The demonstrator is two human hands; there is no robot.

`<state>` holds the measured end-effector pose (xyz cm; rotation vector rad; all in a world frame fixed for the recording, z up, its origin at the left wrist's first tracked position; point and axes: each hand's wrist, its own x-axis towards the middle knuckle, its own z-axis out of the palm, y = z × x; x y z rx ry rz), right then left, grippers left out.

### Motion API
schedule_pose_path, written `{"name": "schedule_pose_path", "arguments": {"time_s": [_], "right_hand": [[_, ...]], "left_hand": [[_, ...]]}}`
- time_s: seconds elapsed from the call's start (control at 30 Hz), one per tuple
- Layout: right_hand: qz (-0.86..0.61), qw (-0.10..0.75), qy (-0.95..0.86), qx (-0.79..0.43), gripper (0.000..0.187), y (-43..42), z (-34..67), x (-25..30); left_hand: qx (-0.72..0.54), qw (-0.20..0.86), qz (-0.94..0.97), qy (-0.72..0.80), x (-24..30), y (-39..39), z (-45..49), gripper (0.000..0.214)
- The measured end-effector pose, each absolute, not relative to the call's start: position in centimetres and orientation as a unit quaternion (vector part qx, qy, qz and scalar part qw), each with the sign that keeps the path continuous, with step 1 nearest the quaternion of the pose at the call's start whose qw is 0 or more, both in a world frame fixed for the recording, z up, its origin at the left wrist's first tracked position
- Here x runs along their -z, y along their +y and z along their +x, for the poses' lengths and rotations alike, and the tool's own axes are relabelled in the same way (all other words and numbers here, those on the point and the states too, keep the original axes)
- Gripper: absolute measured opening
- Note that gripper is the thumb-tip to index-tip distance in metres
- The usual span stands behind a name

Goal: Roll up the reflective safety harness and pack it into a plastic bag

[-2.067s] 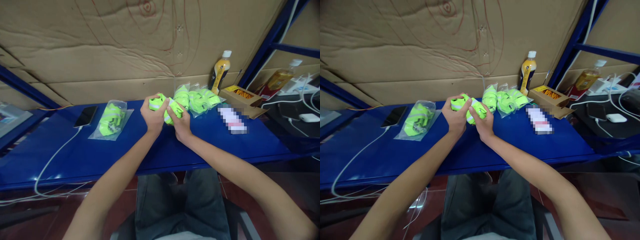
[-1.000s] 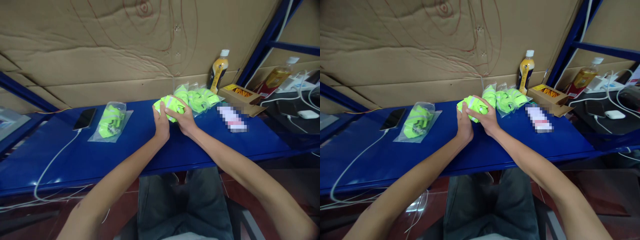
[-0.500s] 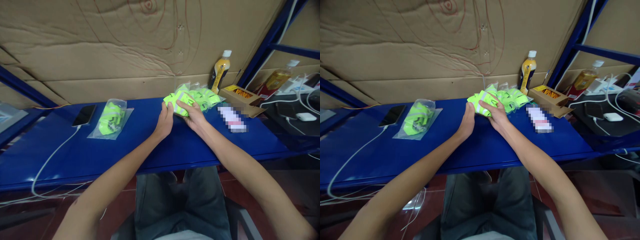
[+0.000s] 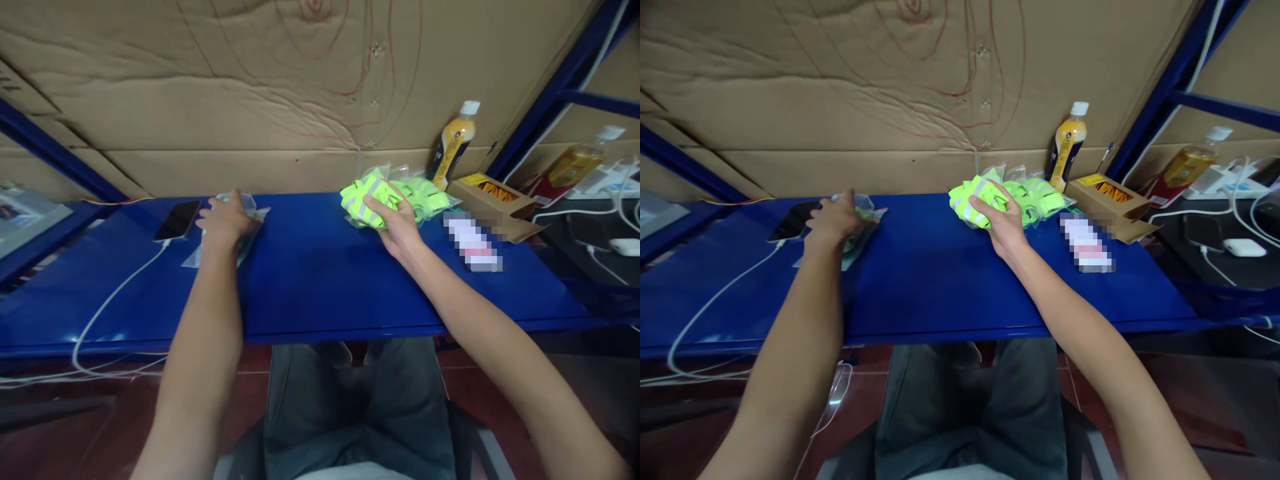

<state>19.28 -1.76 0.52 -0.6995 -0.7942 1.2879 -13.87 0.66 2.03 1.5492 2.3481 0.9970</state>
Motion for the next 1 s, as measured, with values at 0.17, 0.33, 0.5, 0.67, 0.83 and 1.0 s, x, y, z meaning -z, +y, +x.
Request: {"name": "schedule_pose_path", "arguments": {"time_s": [0.17, 0.33, 0.5, 0.67, 0.83, 1.0], "right_hand": [[-0.310, 0.689, -0.341, -0.559, 0.088, -1.5, 19.6, -0.6], [-0.313, 0.699, -0.342, -0.544, 0.089, -1.1, 19.9, -0.6], [-0.313, 0.703, -0.335, -0.544, 0.092, -1.0, 19.9, -0.5], [-0.323, 0.705, -0.348, -0.527, 0.089, -0.7, 20.1, -0.3], [-0.310, 0.701, -0.353, -0.536, 0.084, -0.7, 20.0, -0.2], [-0.308, 0.699, -0.352, -0.540, 0.077, -0.8, 19.8, -0.1]], "left_hand": [[-0.392, 0.033, 0.583, 0.711, -4.2, -0.5, -12.1, 0.103], [-0.394, -0.039, 0.665, 0.633, -5.0, 0.4, -6.2, 0.079], [-0.315, -0.026, 0.693, 0.648, -4.6, 1.7, -3.0, 0.072], [-0.281, -0.088, 0.658, 0.693, -7.4, 1.3, -7.4, 0.073], [-0.252, -0.147, 0.604, 0.742, -5.1, 1.7, -13.9, 0.092], [-0.140, -0.050, 0.614, 0.775, -1.7, 2.3, -15.8, 0.089]]}}
